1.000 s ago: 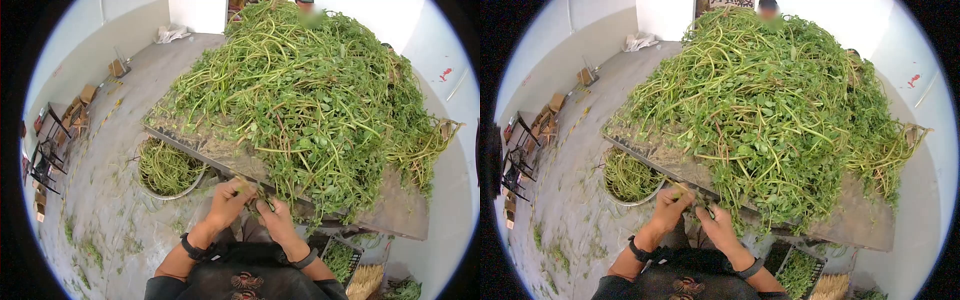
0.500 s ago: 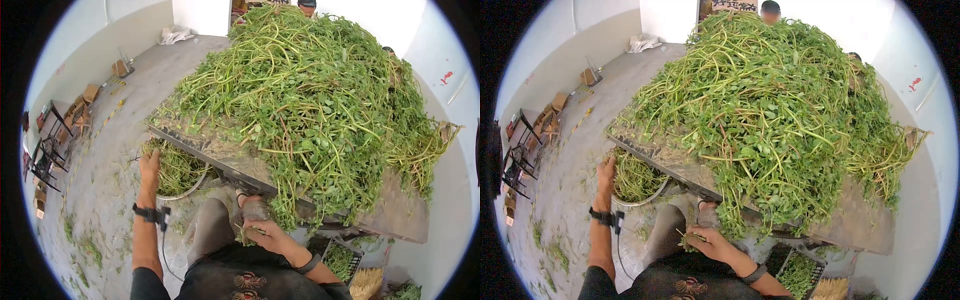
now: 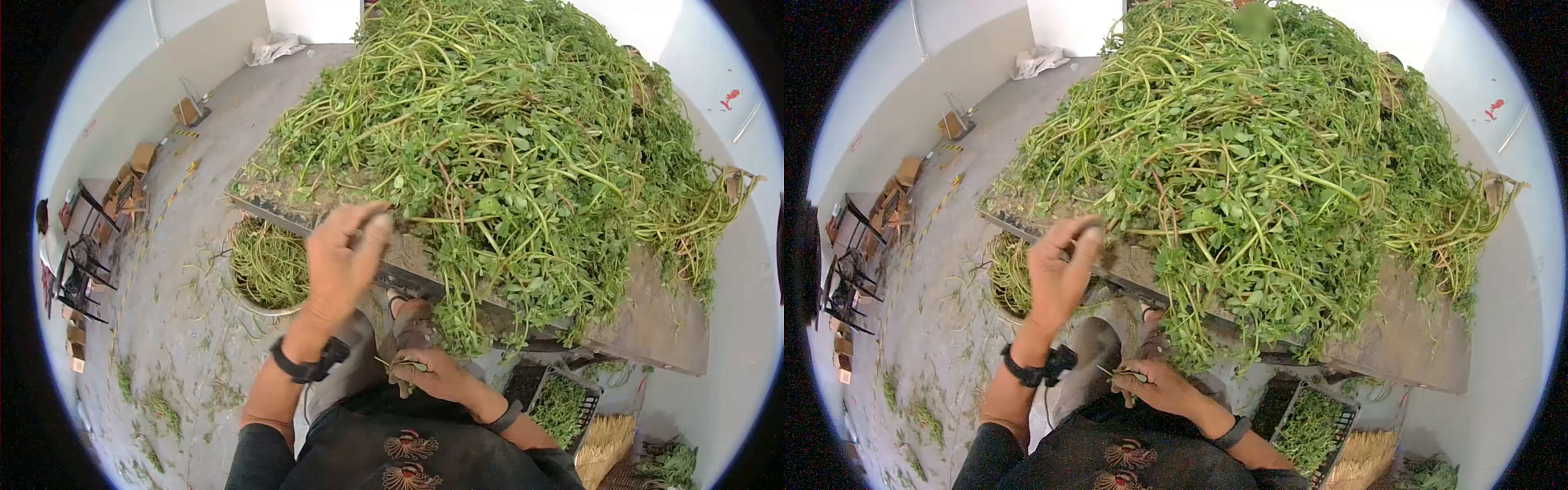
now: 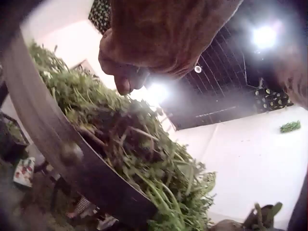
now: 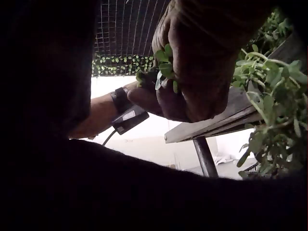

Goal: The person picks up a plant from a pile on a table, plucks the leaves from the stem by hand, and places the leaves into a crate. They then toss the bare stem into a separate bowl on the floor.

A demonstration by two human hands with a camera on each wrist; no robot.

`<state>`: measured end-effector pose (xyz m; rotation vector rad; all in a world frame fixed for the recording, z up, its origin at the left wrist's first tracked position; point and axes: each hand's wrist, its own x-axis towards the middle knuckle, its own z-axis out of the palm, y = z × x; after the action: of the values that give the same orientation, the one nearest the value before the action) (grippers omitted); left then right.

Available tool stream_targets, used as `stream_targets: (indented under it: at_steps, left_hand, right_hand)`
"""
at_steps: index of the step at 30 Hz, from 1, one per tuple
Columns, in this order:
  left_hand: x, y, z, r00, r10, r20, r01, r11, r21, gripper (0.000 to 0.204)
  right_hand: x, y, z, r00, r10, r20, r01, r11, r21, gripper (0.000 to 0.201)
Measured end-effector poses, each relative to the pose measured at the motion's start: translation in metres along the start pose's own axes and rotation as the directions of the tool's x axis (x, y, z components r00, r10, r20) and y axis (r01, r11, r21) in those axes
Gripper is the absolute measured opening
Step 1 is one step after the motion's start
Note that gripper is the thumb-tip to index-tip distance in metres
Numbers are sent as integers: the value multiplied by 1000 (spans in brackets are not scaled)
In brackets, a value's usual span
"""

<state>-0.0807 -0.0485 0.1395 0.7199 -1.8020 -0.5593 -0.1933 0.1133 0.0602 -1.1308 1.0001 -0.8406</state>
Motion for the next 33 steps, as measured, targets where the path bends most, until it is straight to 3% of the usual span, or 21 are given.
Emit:
stream_targets:
  at_steps: [5, 7, 9, 12, 14, 15, 17, 18, 19, 21, 23, 25, 27, 28, 29, 30, 31, 33]
  left_hand:
    - [-1, 32, 39, 986, -118, 114, 130, 986, -103, 19]
    - [2, 29, 55, 991, -64, 119, 46, 989, 144, 19]
    - [0, 21, 64, 992, -71, 100, 52, 981, 185, 21]
    - [-1, 7, 60, 984, -114, 137, 99, 989, 111, 21]
    - [0, 2, 45, 934, -260, 245, 271, 963, -13, 19]
    - [-1, -2, 40, 934, -264, 243, 274, 962, -11, 19]
    - [-4, -10, 29, 857, -380, 347, 474, 846, -245, 18]
    - [-5, -13, 26, 811, -418, 409, 562, 751, -347, 18]
    - [-6, -14, 24, 810, -424, 406, 566, 749, -346, 18]
    - [-7, -14, 26, 737, -491, 464, 673, 596, -439, 17]
    - [-10, -15, 28, 743, -486, 460, 667, 594, -450, 17]
    - [-15, -15, 27, 749, -481, 456, 661, 593, -460, 17]
    - [-19, -11, 20, 730, -476, 490, 680, 580, -450, 16]
    - [-25, -16, 20, 729, -482, 486, 681, 577, -450, 16]
    - [-34, -22, 21, 789, -422, 447, 603, 670, -433, 16]
    - [-42, -25, 21, 840, -354, 412, 517, 751, -410, 16]
    - [-47, -28, 18, 837, -359, 413, 522, 749, -408, 16]
    - [-52, -27, 8, 774, -363, 518, 539, 808, -239, 16]
  right_hand:
    - [-6, -1, -5, 999, -21, -36, 22, 999, 29, 21]
    - [-7, 4, -4, 999, -42, -35, 42, 999, 24, 26]
    - [-9, 3, -1, 997, -52, -52, 55, 997, 48, 25]
    - [-8, 11, -5, 990, -98, -105, 104, 994, 45, 22]
    - [-11, 8, -7, 982, -129, -135, 133, 991, 23, 20]
    - [-14, -4, -7, 975, -104, -198, 117, 992, 52, 19]
    - [-12, -10, -9, 965, -76, -251, 100, 992, 82, 19]
    - [-9, -7, -10, 934, -91, -344, 152, 976, 155, 21]
    - [-8, -5, -10, 896, -93, -435, 207, 953, 222, 23]
    - [-3, -11, -11, 874, -34, -484, 159, 962, 221, 24]
    - [3, -19, -9, 783, -49, -619, 308, 897, 318, 21]
    - [1, -23, -6, 747, -66, -662, 319, 909, 270, 19]
    - [-3, -30, -3, 600, -286, -747, 247, 955, -167, 18]
    - [-7, -40, 3, 572, -334, -749, 288, 937, -198, 16]
    - [-8, -46, 4, 579, -328, -747, 284, 939, -193, 16]
    - [-10, -51, 3, 554, -425, -716, 306, 903, -300, 14]
    - [-9, -54, 0, 525, -519, -675, 326, 854, -405, 12]
    - [-2, -56, -1, 494, -527, -692, 312, 850, -424, 16]
